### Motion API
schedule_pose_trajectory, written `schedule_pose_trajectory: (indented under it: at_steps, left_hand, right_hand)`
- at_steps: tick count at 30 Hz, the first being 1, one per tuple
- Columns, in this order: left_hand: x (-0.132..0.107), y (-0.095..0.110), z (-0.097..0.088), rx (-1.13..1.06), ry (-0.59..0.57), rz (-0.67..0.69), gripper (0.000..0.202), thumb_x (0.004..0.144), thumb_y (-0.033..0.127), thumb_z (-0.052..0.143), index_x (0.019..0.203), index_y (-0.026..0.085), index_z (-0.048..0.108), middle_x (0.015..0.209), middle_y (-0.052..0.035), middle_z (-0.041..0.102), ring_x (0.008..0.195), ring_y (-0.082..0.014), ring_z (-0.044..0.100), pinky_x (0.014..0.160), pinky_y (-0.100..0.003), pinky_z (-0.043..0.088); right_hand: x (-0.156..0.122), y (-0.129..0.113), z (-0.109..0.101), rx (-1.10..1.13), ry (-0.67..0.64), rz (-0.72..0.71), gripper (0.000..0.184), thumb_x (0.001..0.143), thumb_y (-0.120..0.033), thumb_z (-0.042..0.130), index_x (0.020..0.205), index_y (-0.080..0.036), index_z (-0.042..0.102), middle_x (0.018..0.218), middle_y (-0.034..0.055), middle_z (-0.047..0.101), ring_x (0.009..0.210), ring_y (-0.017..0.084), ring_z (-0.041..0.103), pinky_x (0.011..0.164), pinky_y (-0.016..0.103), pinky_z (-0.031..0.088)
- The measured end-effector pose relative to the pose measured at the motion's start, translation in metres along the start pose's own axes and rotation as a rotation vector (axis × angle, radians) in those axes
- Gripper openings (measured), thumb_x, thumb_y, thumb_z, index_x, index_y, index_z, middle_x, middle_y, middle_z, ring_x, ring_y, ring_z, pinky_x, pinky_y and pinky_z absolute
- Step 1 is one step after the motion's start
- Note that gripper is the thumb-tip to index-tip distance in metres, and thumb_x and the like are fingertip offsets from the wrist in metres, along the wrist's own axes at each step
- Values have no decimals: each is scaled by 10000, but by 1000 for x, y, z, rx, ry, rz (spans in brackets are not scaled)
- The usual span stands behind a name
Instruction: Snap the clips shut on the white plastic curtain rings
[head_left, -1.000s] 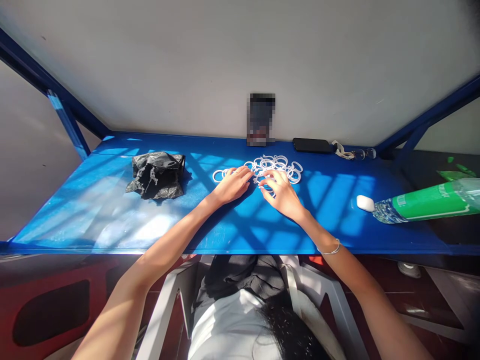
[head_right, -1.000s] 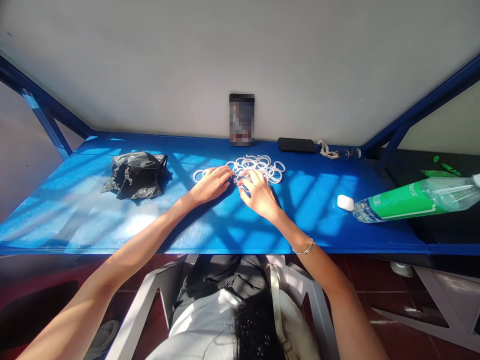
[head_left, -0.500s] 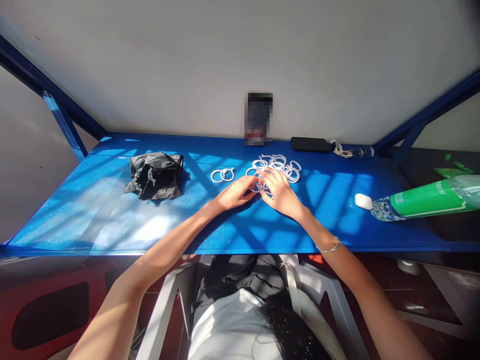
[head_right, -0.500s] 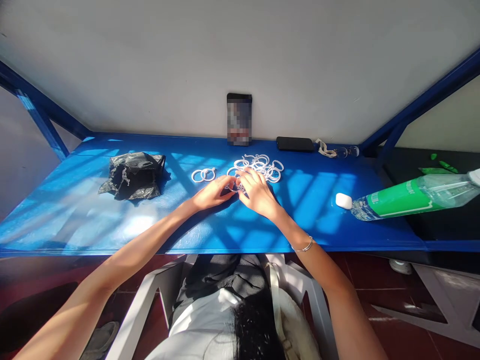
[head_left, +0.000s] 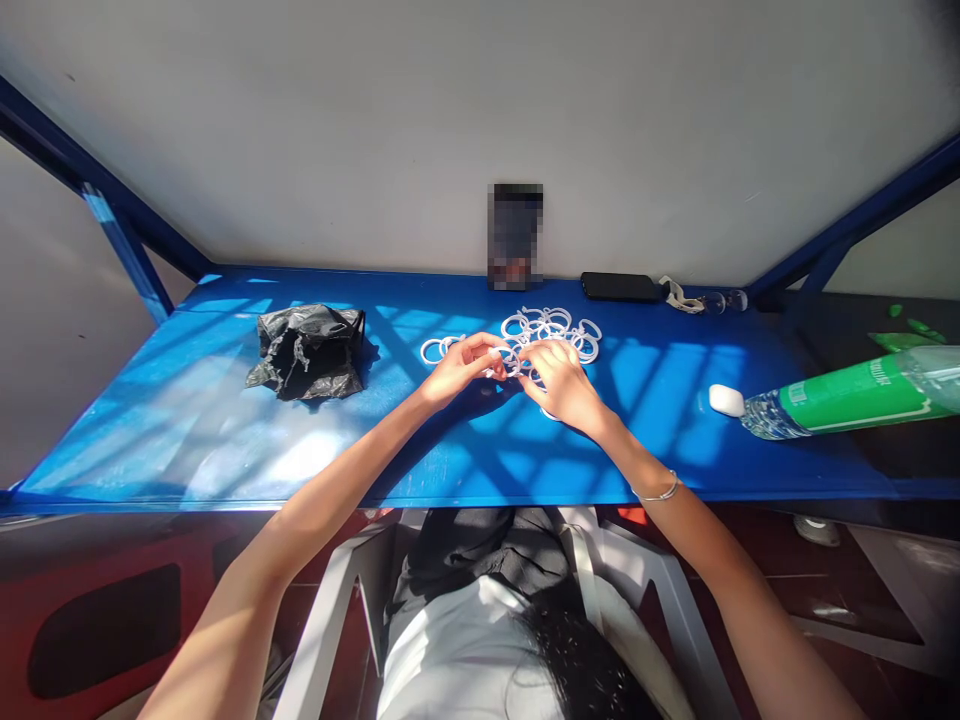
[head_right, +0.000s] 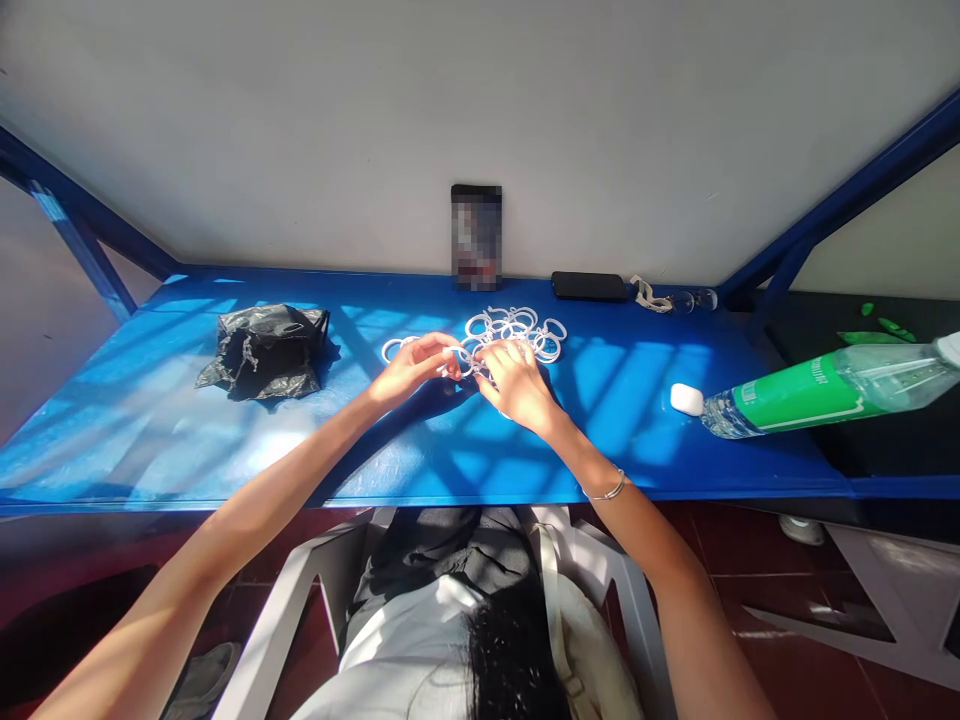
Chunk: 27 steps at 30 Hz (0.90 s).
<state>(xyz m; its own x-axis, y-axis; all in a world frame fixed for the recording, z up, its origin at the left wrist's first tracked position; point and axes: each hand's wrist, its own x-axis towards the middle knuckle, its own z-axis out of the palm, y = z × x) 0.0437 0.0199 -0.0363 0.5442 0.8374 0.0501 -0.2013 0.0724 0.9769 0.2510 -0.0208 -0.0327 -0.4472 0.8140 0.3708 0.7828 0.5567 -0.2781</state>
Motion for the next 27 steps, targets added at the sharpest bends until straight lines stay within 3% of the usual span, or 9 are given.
schedule_pose_trajectory:
  at_steps: [3, 7, 12, 17, 22, 27]
  left_hand:
    - [0, -2, 1, -166, 40, -74, 444, 743, 440, 825, 1005, 132, 642, 759, -18, 665, 738, -152, 656, 782, -315, 550]
    - [-1, -3, 6, -315, -5, -142, 427, 744, 356, 822, 1077, 132, 675, 873, -54, 710, 848, -182, 685, 911, -373, 547]
    - [-7, 4, 12, -375, -29, -76, 509, 721, 277, 841, 1189, 182, 663, 1002, -69, 727, 1031, -234, 684, 1029, -425, 502]
    - [-9, 9, 13, -238, 40, 2, 533, 684, 308, 878, 1164, 191, 679, 1082, -76, 716, 1060, -247, 676, 957, -368, 536]
    - [-9, 8, 13, 12, 23, 153, 452, 747, 401, 835, 1115, 172, 706, 1087, -90, 705, 1032, -229, 667, 945, -367, 536]
    - [-15, 12, 15, 358, -4, 334, 407, 842, 438, 743, 1175, 209, 696, 1244, -113, 608, 1189, -247, 577, 870, -300, 537]
  right_hand:
    - [2, -3, -2, 97, 36, 39, 225, 933, -268, 538, 1112, -182, 645, 1130, 141, 701, 1136, 330, 601, 1025, 529, 441]
    - [4, -6, -3, 259, 60, 153, 192, 952, -317, 500, 979, -212, 659, 1013, 133, 701, 1002, 319, 625, 919, 498, 493]
    - [6, -6, -4, 651, 57, 371, 292, 934, -473, 495, 799, -226, 571, 777, 39, 672, 779, 227, 640, 781, 381, 511]
    - [8, -9, -8, 1045, 9, 519, 314, 854, -518, 612, 844, -205, 634, 721, 26, 675, 722, 200, 632, 689, 331, 488]
    - [5, -14, -8, 1192, -119, 546, 342, 858, -530, 626, 815, -192, 658, 710, 41, 668, 683, 182, 612, 630, 311, 476]
    - [3, -19, -5, 1221, -224, 527, 388, 859, -554, 616, 697, -204, 579, 621, 18, 604, 572, 148, 537, 565, 294, 437]
